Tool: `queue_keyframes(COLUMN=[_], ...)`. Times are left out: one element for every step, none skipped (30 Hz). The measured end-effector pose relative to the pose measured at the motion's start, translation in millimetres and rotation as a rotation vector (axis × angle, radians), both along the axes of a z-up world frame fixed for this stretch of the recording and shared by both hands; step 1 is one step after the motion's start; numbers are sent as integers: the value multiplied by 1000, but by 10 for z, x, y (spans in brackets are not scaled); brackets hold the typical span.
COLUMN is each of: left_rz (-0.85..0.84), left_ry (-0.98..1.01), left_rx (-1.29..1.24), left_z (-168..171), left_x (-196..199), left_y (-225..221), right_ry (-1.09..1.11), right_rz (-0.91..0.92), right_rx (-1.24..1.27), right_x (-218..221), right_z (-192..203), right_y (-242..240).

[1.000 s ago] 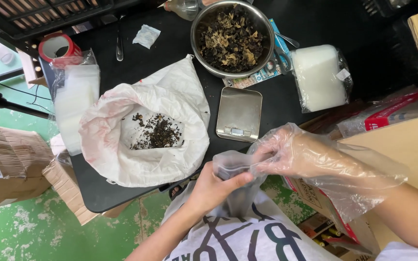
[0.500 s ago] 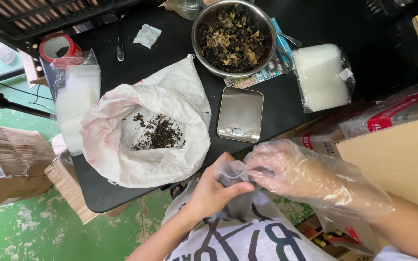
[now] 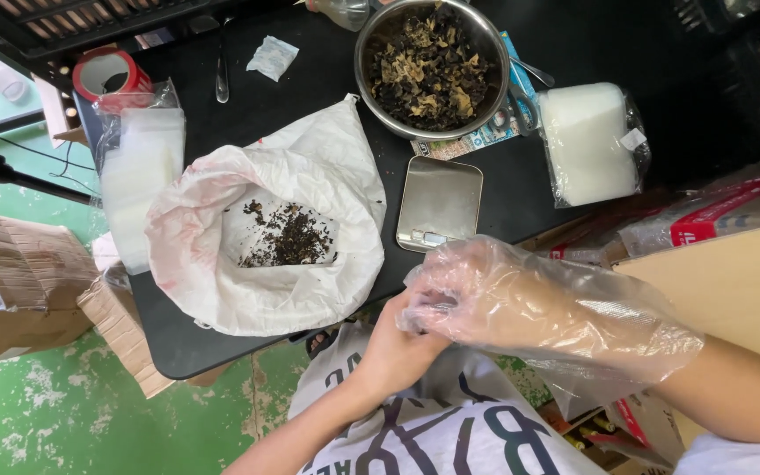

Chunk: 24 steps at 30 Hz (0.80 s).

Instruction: The person puts dried food items from a large bag and a bowl into small plastic bags, weighs the bags on a digital scale, and seals them.

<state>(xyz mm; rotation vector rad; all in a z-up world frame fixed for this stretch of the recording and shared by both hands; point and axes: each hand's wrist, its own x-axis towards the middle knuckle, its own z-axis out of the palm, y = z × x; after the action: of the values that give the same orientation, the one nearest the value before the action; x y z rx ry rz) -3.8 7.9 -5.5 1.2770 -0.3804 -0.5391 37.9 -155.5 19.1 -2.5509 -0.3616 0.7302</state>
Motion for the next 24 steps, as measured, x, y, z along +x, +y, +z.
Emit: queue_keyframes(left_rz=[-2,-4,-2,-8,-19,-20,-32,-44,-47,-58,-69,-72,-75,-79,-75,-46,-20,-21,27,77,79,106,131,134], left_ry=[28,57,55,82,110,108,134,160,155,179,206,204,201,198,200,217,236,242,251,261,262,260,257,258], left_rx=[-4,-9,-8,-14,-22,-23,-29,-35,-34,-40,-47,-48,-82,-117,-116,-123,-132,-132,-151,-169,-169,-164,-158,-157], left_z=[-28,-57,-93,-128,-165,-193,-219,-243,-249,-257,-265,-141,-19,101,22,-59,-143,-128,-113,-95,-57,-18,16,-55], left_x=[-1,-3,1,5,9,13,25,37,57,78,88,117,131,146,122,98,65,66,84,103,103,103,102,85], left_y=[22,44,64,81,87,89,98,107,111,117,118,112,107,104,78,51,19,16,1,-13,-19,-24,-23,-27], right_ry=[-94,-181,-183,-231,-278,-280,-371,-462,-468,-419,-367,-370,-286,-203,-200,-245,-289,-283,-396,-508,-507,-675,-844,-843], right_rz=[108,219,221,240,255,254,287,320,318,300,282,281,258,235,238,263,283,280,329,378,381,460,537,539], right_rx=[227,455,456,395,331,329,344,357,356,367,378,376,394,411,412,432,450,450,407,364,365,304,241,243], right_x=[-27,-131,-92,-54,-25,-41,-53,-64,-59,-54,-57,-53,-55,-57,-53,-49,-61,-86,-99,-113,-144,-177,-212,-250], right_z=[-734,-1407,-948,-489,-26,4,35,68,161,254,346,418,489,557,497,434,371,244,124,7,-169,-344,-526,-832], right_y=[-213,-490,-381,-277,-184,-152,-114,-75,-75,-73,-74,-80,-82,-83,-97,-113,-133,-142,-161,-181,-179,-176,-167,-280])
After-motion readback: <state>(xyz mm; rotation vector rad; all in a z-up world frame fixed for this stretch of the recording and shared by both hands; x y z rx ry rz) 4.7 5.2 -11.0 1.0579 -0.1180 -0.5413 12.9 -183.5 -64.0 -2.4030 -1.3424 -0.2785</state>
